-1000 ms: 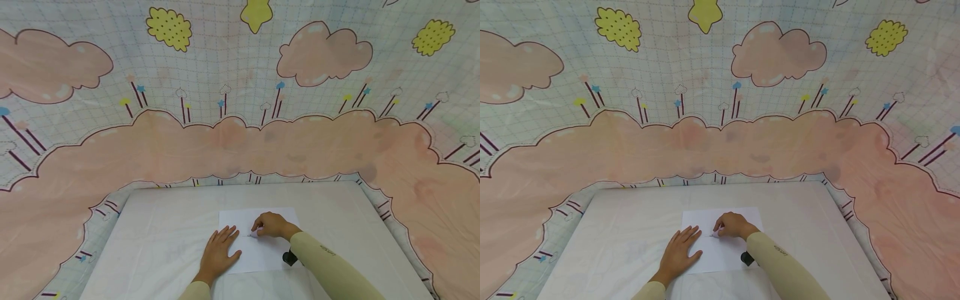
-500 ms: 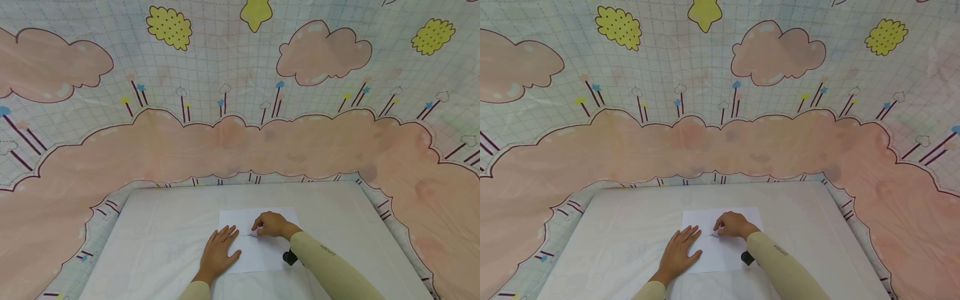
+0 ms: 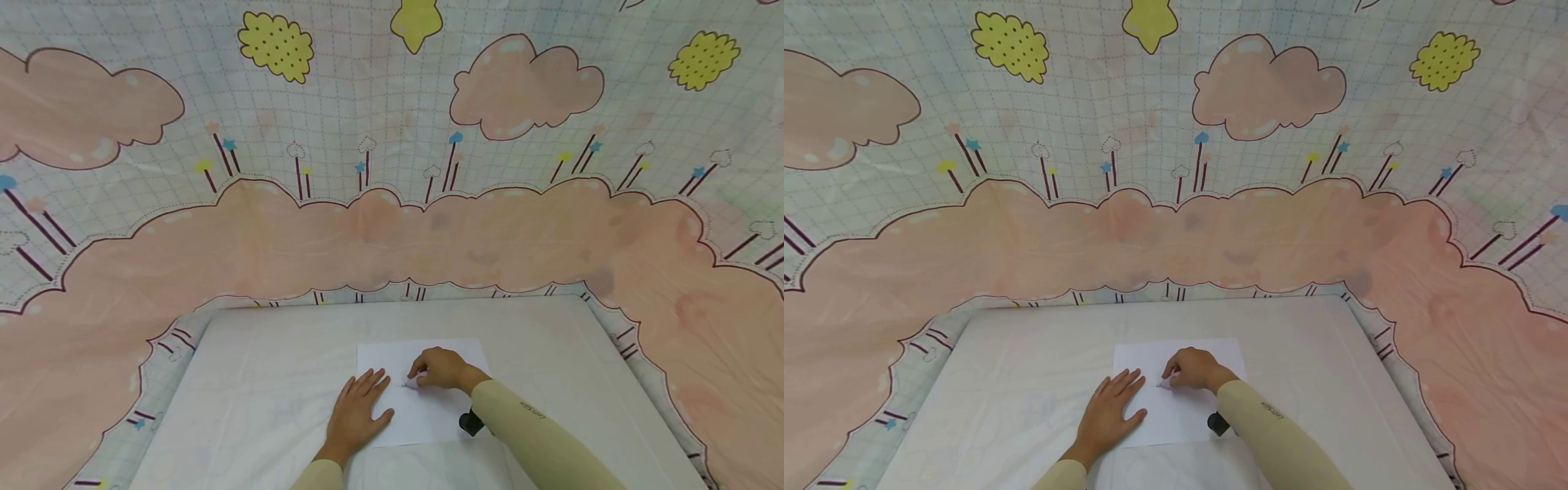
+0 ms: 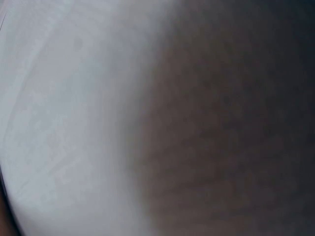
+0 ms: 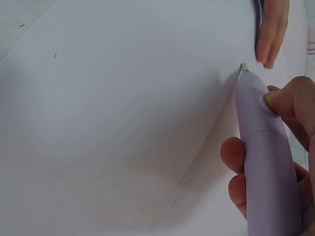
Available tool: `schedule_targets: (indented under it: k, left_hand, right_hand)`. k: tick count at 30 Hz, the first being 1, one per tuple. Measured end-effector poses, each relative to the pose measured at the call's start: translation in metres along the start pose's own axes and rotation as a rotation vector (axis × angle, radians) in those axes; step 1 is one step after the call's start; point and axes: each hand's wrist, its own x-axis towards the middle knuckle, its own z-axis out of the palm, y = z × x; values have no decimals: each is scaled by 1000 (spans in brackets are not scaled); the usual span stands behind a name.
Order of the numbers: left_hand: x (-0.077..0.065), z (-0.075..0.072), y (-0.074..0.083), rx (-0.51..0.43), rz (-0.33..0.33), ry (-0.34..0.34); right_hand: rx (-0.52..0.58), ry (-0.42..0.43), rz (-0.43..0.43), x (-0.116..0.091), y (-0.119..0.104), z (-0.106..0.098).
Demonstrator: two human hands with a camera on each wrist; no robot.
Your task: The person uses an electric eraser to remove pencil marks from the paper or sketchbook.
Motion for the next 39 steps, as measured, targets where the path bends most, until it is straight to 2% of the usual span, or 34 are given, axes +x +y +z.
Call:
schedule_targets:
  k: [6, 19, 30, 39]
  left_hand:
    - [0, -2, 1, -1, -1, -7]
    - [1, 0, 1, -3, -8, -21]
    - [2, -1, -1, 13, -2, -20]
    - [3, -3, -1, 13, -6, -24]
  right_hand:
    - [-26, 6, 13, -1, 4, 1]
    - [-12, 8, -15, 0, -1, 1]
    - [-4, 22, -21, -4, 7, 0]
    - [9, 21, -34, -1, 0, 0]
